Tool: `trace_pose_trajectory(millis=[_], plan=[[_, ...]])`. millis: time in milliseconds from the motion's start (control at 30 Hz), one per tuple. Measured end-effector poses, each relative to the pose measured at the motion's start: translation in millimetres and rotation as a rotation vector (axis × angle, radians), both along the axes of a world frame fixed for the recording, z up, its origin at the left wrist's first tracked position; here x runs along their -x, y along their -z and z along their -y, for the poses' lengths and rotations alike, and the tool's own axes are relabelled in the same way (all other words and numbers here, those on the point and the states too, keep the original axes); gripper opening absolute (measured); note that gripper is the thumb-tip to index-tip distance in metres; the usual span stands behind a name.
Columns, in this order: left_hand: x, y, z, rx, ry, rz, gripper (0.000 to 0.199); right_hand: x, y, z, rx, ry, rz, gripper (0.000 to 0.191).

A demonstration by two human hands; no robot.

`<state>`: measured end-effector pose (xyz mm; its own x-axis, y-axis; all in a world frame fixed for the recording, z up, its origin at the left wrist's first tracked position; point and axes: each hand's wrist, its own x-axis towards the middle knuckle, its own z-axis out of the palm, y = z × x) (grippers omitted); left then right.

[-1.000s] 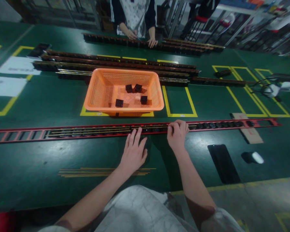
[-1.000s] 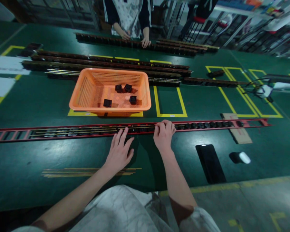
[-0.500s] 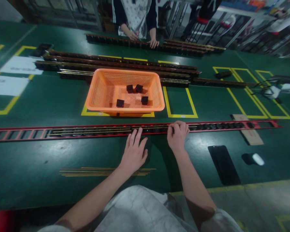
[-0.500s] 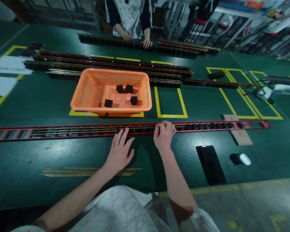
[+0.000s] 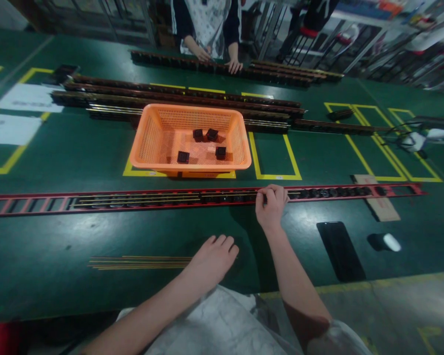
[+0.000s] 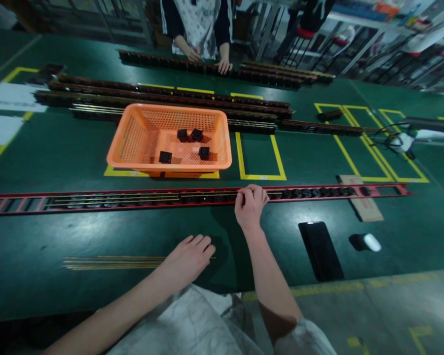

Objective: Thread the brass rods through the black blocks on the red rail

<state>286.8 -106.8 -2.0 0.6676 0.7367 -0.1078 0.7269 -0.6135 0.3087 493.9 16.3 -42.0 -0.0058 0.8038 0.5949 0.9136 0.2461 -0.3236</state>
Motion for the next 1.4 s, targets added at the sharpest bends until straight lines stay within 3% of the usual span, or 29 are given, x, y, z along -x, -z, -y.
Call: trace_pose_trajectory(millis=[200, 400, 600, 667, 833, 967, 1200, 1400], plan=[[-8, 1.9, 4, 0.029, 0.027, -0.059, 0.015, 1, 0.5, 0, 0.014, -0.005, -0.014, 0.013], [-15, 11.3, 8, 0.029, -0.043, -0.051, 0.012, 2, 1.0, 1, 0.0, -0.009, -0.01, 0.014], [-19, 4.7, 9, -0.016, -0.064, 0.012, 0.012, 1, -2.3, 0, -0.052, -0.049, -0.034, 0.015], [-17, 4.3, 5, -0.019, -0.081, 0.049, 0.013, 0, -5.5, 2, -0.071, -0.136, -0.036, 0.012], [-7, 18.5, -14, -0.104, -0.186, 0.121, 0.013, 12, -13.8, 18, -0.09, -0.55, -0.021, 0.008], [7, 28.9, -31, -0.207, -0.345, 0.214, 0.014, 33, -14.5, 34, 0.072, -0.75, 0.067, 0.013], [19, 22.7, -40, -0.232, -0.403, 0.421, 0.014, 43, -10.2, 34, 0.266, -0.803, 0.113, 0.018], [19, 21.7, -40, -0.245, -0.408, 0.342, 0.013, 38, -13.1, 31, 0.209, -0.732, 0.01, 0.016]])
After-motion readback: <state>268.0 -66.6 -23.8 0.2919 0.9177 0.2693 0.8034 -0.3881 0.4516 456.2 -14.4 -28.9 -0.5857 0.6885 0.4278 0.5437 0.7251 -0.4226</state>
